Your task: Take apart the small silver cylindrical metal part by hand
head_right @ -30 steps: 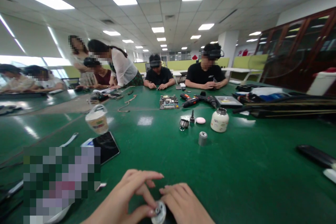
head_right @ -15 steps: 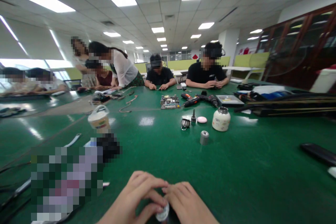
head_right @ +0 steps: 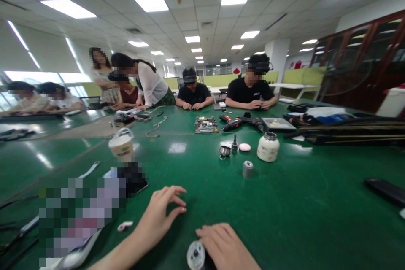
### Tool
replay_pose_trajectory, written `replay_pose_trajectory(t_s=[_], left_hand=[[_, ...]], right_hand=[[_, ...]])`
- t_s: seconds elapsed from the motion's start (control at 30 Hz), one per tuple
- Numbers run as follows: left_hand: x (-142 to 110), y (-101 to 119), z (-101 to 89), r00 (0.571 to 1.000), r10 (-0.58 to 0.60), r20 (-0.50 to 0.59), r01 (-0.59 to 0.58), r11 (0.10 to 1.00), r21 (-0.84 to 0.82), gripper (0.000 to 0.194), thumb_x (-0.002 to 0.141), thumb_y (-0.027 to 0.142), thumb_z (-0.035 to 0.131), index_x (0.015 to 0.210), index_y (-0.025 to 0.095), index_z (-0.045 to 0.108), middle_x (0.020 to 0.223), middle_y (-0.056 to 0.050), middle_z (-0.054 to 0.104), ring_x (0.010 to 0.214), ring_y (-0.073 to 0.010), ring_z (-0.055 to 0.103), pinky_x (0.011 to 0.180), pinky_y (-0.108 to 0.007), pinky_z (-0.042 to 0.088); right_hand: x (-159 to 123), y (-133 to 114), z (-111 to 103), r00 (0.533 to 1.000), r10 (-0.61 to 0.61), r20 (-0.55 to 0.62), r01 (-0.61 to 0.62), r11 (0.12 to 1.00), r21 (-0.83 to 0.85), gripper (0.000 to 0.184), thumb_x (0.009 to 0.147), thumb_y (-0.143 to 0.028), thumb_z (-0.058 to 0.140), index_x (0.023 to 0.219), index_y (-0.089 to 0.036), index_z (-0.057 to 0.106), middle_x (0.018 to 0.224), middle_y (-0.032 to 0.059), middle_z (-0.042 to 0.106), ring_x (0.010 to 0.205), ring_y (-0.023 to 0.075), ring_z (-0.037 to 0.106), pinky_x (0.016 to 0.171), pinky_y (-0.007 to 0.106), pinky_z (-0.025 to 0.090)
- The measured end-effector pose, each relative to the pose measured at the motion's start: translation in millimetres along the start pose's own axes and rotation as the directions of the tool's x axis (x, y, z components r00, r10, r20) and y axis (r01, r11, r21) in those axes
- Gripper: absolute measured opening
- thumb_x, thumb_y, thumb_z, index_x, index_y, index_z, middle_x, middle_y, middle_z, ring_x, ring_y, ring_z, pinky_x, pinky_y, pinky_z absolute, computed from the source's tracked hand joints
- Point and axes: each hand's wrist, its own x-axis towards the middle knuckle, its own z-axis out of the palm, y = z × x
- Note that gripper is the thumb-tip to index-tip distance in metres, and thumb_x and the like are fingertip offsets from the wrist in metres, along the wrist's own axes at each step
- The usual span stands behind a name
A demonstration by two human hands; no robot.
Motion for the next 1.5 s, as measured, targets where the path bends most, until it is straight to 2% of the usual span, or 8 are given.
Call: replay_pose_trajectory(t_s=[0.17, 0.37, 0.63, 0.9, 1.17, 1.3, 1.4, 1.5], left_hand=[[-4, -8, 8.0, 0.999, -0.037, 0.021, 0.037, 0.999, 0.031, 0.049, 0.080, 0.004, 0.065, 0.123, 0.026, 0.056, 0.104, -0.002, 0.074, 0.104, -0.0245, 0.059, 0.093, -0.042, 0.041], [-4, 10, -0.1, 0.999, -0.030, 0.031, 0.032, 0.998, -0.047, 0.035, 0.083, 0.007, 0.067, 0.112, 0.024, 0.060, 0.094, 0.001, 0.077, 0.103, -0.0246, 0.061, 0.093, -0.043, 0.039], [-22, 61, -25.2, 0.954, 0.274, 0.118, -0.241, 0.941, -0.238, 0.041, 0.080, 0.016, 0.076, 0.115, 0.027, 0.057, 0.091, 0.004, 0.077, 0.098, -0.0199, 0.063, 0.089, -0.031, 0.040], [-24, 58, -17.9, 0.949, 0.237, 0.208, -0.197, 0.961, -0.195, 0.031, 0.077, 0.019, 0.079, 0.104, 0.025, 0.064, 0.102, 0.001, 0.076, 0.096, -0.0200, 0.064, 0.087, -0.031, 0.040], [-27, 54, -10.1, 0.939, 0.319, 0.129, -0.278, 0.924, -0.264, 0.051, 0.079, 0.013, 0.076, 0.122, 0.028, 0.052, 0.099, 0.004, 0.076, 0.101, -0.0186, 0.064, 0.091, -0.030, 0.039], [-30, 54, -3.6, 0.974, 0.206, 0.094, -0.180, 0.955, -0.235, 0.036, 0.073, 0.020, 0.082, 0.102, 0.024, 0.061, 0.086, 0.003, 0.075, 0.088, -0.0196, 0.065, 0.084, -0.031, 0.041], [-30, 58, 0.7, 0.993, 0.097, 0.069, -0.076, 0.965, -0.252, 0.044, 0.065, 0.021, 0.086, 0.101, 0.022, 0.061, 0.076, 0.004, 0.072, 0.084, -0.0212, 0.065, 0.080, -0.032, 0.042], [-27, 60, 5.1, 0.995, 0.079, 0.062, -0.053, 0.939, -0.339, 0.055, 0.062, 0.015, 0.087, 0.109, 0.024, 0.060, 0.086, 0.003, 0.076, 0.094, -0.0227, 0.065, 0.085, -0.033, 0.042]], right_hand=[[0, 1, -1, 0.999, -0.013, -0.050, 0.014, 1.000, 0.012, 0.041, 0.091, -0.042, 0.060, 0.121, -0.014, 0.062, 0.116, 0.0142, 0.071, 0.105, 0.0269, 0.067, 0.089, 0.036, 0.053], [-3, 3, 4, 0.998, -0.021, -0.062, 0.022, 1.000, 0.013, 0.040, 0.094, -0.041, 0.056, 0.121, -0.012, 0.061, 0.118, 0.0142, 0.070, 0.106, 0.0263, 0.066, 0.090, 0.036, 0.052], [-5, 1, 5, 0.998, 0.044, -0.042, -0.038, 0.991, 0.129, 0.030, 0.091, -0.036, 0.059, 0.116, -0.018, 0.062, 0.116, 0.0115, 0.070, 0.107, 0.0251, 0.064, 0.093, 0.037, 0.049], [-4, 2, 8, 0.999, 0.043, -0.002, -0.043, 0.990, 0.135, 0.030, 0.092, -0.037, 0.060, 0.110, -0.014, 0.062, 0.117, 0.0129, 0.069, 0.109, 0.0254, 0.063, 0.094, 0.037, 0.048], [-3, -1, 5, 0.997, 0.077, -0.003, -0.076, 0.989, 0.127, 0.036, 0.089, -0.037, 0.062, 0.116, -0.013, 0.062, 0.118, 0.0145, 0.068, 0.108, 0.0275, 0.062, 0.093, 0.040, 0.049], [-4, -2, 5, 0.999, 0.051, -0.004, -0.050, 0.990, 0.131, 0.039, 0.091, -0.043, 0.059, 0.117, -0.014, 0.062, 0.119, 0.0132, 0.068, 0.112, 0.0268, 0.061, 0.094, 0.038, 0.048], [-6, -1, 7, 0.999, 0.038, -0.014, -0.036, 0.992, 0.117, 0.039, 0.092, -0.045, 0.057, 0.119, -0.016, 0.062, 0.120, 0.0114, 0.068, 0.112, 0.0258, 0.061, 0.093, 0.036, 0.049], [-7, 1, 10, 0.998, 0.039, -0.041, -0.036, 0.997, 0.066, 0.039, 0.092, -0.045, 0.058, 0.118, -0.015, 0.062, 0.120, 0.0128, 0.068, 0.109, 0.0266, 0.063, 0.091, 0.037, 0.050]])
